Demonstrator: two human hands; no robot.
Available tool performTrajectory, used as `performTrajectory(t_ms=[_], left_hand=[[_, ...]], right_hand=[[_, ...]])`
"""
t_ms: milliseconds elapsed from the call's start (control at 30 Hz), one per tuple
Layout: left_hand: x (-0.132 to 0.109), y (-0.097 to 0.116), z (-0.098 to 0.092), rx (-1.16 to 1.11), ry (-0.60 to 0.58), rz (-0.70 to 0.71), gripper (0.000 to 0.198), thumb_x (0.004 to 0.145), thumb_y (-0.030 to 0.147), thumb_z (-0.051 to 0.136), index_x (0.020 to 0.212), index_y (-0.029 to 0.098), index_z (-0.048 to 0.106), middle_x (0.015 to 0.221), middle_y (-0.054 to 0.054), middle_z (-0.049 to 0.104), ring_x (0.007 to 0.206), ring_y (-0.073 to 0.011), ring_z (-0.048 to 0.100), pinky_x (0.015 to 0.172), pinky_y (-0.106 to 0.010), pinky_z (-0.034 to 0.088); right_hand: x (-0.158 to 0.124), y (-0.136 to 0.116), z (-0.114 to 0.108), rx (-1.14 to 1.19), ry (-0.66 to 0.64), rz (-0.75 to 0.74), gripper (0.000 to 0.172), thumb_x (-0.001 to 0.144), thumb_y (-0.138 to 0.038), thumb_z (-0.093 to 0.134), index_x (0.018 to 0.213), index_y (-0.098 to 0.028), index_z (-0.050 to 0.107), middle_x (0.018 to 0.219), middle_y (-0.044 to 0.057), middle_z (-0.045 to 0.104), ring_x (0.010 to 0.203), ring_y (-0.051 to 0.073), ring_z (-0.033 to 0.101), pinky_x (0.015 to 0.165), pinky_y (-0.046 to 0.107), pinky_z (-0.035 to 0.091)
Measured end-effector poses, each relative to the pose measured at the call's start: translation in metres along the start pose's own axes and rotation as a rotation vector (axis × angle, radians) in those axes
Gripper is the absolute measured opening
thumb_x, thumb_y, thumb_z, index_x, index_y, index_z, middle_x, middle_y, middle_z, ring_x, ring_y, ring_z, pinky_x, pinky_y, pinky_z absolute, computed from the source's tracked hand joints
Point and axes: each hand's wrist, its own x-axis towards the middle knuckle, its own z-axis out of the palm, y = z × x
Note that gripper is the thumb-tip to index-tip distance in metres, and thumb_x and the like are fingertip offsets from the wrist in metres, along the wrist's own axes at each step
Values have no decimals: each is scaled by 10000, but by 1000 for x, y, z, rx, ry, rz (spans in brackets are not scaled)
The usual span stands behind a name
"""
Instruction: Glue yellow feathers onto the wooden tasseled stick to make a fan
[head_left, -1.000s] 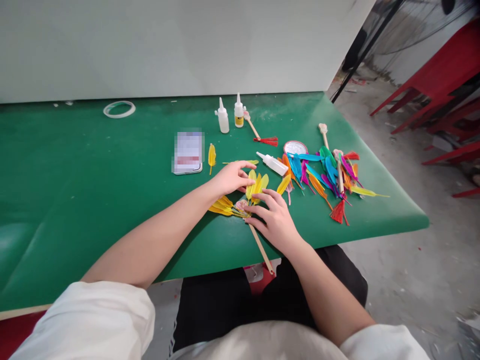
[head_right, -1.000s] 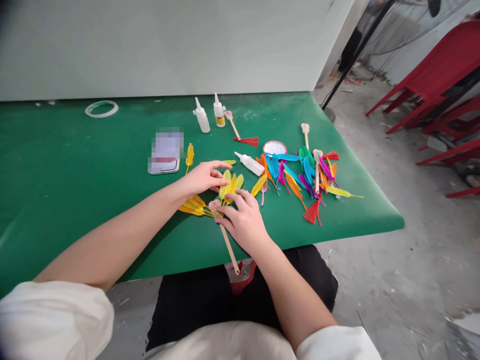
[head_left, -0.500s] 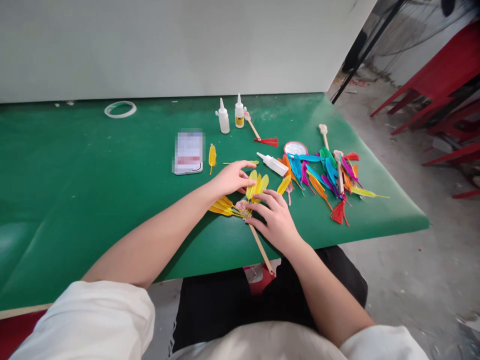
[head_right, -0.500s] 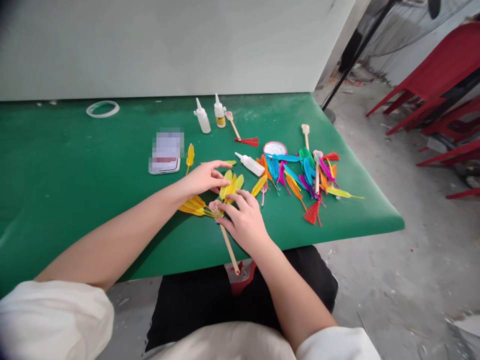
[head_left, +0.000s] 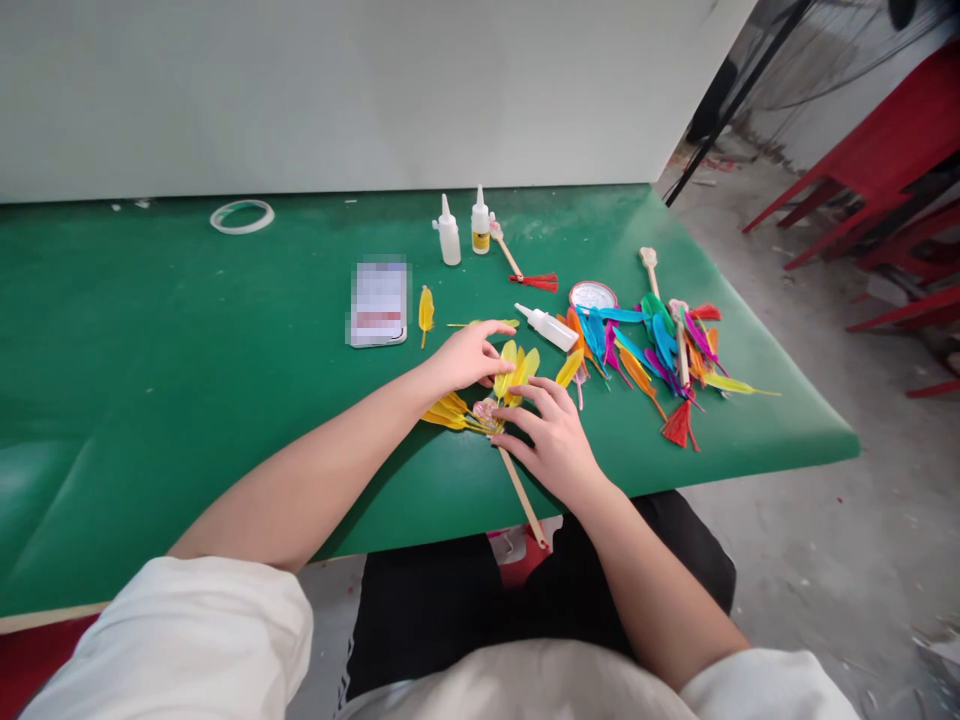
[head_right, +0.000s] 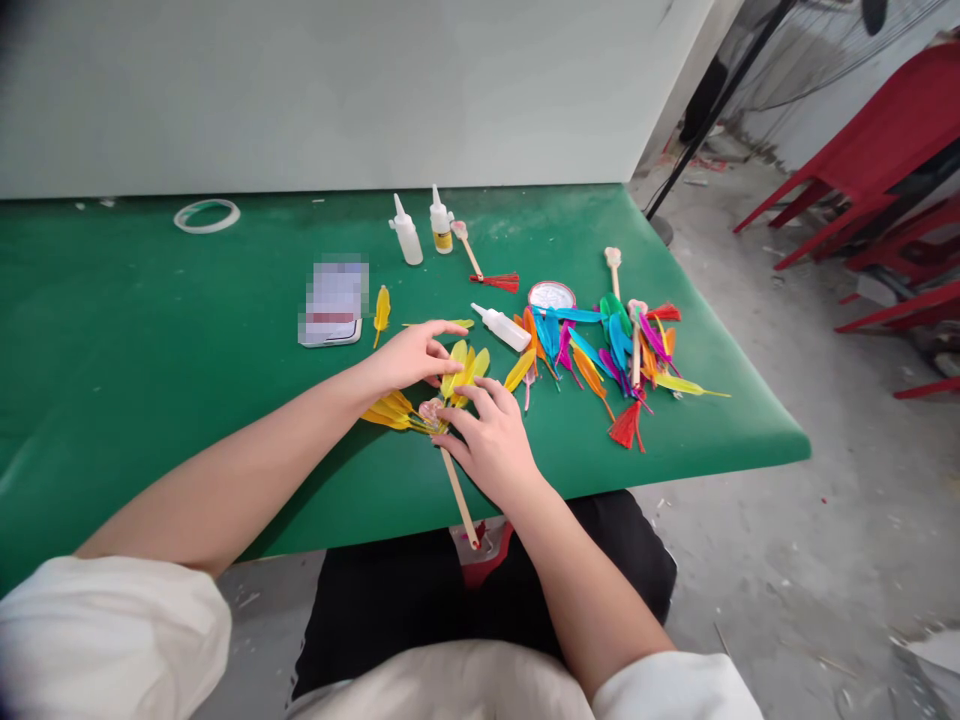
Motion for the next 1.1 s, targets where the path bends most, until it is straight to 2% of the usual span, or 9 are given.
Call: performTrajectory(t_ms=[700,833,967,1033,1100], left_hand=[[1,-3,2,74,-6,35,491,706,151,645,1168,184,482,601,30,539,526,-100,526,469,-200,480],[2,-4,1,177,34,76,460,733,227,629,1172,217,489,687,6,571,553,-106,542,432,-174,452],[3,-5,-3,188,95,59,393,806,287,538,1187,214,477,808,-31,601,609,-122,583,439,-178,451],[3,-4,-5,217,137,74,372,820,283,514,1185,216,480,873,-40,609,643,-127,597,483,-196,466],[1,-2,-7,300,194,159,324,829,255,493,1151,222,513,924,-36,617,699,-130,601,590,-233,489]], right_hand=[[1,0,0,-30,-24,11,257,810,-404,540,961,-254,684,1114,69,587,1134,253,417,980,437,358],[1,0,0,-24,-27,5,253,816,-392,535,962,-246,680,1108,72,588,1138,251,413,979,435,359],[0,0,-1,-28,-24,-2,252,812,-384,542,974,-242,673,1104,80,585,1143,255,413,974,438,366],[0,-1,-2,-31,-29,-3,270,814,-385,537,1009,-245,662,1111,82,581,1145,257,415,976,441,365],[0,-1,-2,-34,-34,-4,284,818,-383,531,1042,-254,650,1120,78,577,1148,259,414,976,446,365]])
